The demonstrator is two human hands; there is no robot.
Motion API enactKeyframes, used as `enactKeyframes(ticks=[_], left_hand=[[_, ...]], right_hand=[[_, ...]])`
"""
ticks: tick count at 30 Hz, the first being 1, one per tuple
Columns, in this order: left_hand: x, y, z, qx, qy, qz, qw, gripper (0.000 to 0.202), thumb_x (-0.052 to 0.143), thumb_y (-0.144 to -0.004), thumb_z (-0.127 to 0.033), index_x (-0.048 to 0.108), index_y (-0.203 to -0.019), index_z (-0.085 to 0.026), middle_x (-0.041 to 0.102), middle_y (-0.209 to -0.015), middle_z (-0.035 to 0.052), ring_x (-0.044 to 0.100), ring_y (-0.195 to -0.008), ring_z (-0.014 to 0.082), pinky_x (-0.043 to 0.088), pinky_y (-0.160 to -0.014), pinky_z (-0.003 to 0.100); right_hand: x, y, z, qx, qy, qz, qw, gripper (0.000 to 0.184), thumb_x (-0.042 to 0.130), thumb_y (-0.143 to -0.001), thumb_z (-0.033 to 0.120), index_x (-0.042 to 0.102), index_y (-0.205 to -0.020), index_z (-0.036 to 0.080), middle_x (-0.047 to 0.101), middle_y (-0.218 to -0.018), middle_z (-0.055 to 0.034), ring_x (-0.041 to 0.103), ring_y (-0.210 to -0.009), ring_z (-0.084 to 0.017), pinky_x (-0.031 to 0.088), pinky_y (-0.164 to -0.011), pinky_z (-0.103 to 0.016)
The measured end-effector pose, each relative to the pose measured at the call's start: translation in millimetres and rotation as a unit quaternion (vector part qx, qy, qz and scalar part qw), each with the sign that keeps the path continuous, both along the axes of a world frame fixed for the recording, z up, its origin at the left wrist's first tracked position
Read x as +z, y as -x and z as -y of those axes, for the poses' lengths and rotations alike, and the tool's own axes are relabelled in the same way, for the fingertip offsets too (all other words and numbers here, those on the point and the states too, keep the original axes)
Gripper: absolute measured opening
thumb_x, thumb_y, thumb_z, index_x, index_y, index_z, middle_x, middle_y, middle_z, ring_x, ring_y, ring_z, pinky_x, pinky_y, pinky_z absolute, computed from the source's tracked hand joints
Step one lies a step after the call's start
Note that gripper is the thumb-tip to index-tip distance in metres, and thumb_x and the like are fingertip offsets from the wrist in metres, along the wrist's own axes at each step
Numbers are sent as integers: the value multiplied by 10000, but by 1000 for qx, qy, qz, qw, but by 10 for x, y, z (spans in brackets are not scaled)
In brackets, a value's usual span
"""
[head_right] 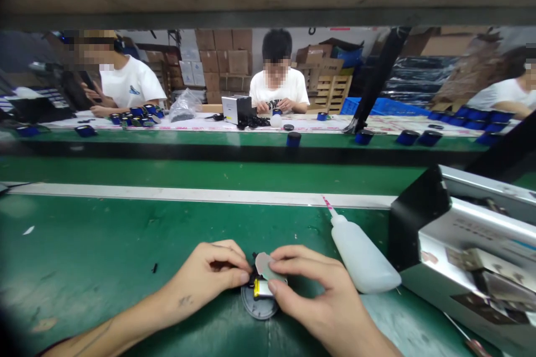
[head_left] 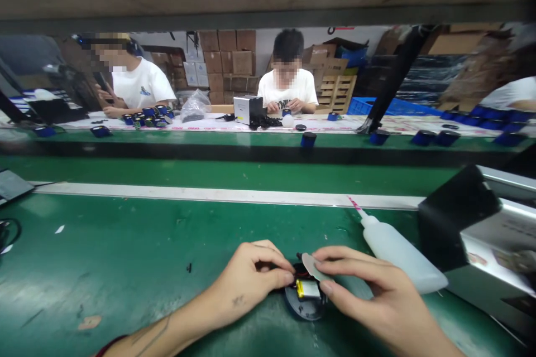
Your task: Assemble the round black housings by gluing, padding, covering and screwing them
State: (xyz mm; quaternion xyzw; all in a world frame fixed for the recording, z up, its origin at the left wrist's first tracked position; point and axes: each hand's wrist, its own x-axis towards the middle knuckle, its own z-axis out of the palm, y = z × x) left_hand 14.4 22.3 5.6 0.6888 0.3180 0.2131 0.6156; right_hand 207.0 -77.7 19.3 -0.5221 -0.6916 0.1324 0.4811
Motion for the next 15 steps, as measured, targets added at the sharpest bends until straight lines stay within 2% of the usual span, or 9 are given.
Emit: enactKeyframes(ticks=[1,3,6,9,12,15], left_hand=[[1,-29,-27,-3,8,-5,1000,55,755,-704,-198,766,-750,-171,625,-755,-6,483,-639,100,357,-596,225],[-12,-85,-89,-17,37,-12,999,231,807,-634,-204,751,-856,-169,635,-753,-25,422,-548,66,321,-514,203],[-47,-152,-170,-76,124,-33,989,401,774,-643,-232,711,-1029,-140,641,-608,-20,471,-432,81,374,-429,202],[-65,-186,-203,-113,204,-35,972,336,718,-671,-256,715,-961,-87,610,-469,-1,527,-381,129,458,-381,242],[-59,-180,-192,-109,254,-10,961,349,764,-630,-252,709,-934,-90,623,-497,-2,538,-402,114,499,-388,238],[-59,-142,-167,-109,291,9,950,406,804,-617,-274,701,-966,-96,627,-530,-3,549,-423,106,519,-410,239]], right_hand=[[-4,-7,0,12,1,-10,1000,111,700,-788,144,755,-863,204,721,-922,-48,709,-813,-144,558,-765,-136],[-16,-31,0,54,-8,-15,998,152,679,-797,114,746,-902,200,715,-946,-53,701,-851,-148,566,-788,-171],[-41,-67,6,105,-31,20,994,167,639,-848,156,731,-979,205,698,-987,-74,681,-910,-179,585,-797,-266],[-81,-77,38,73,-53,92,992,172,644,-874,287,729,-1008,220,686,-1006,-90,671,-921,-206,589,-788,-317],[-125,-61,81,37,-81,160,983,213,652,-871,368,729,-1010,225,679,-1012,-95,664,-929,-216,586,-799,-331],[-134,-36,102,24,-106,214,971,216,631,-890,376,722,-1015,225,676,-1022,-93,660,-936,-213,586,-799,-322]])
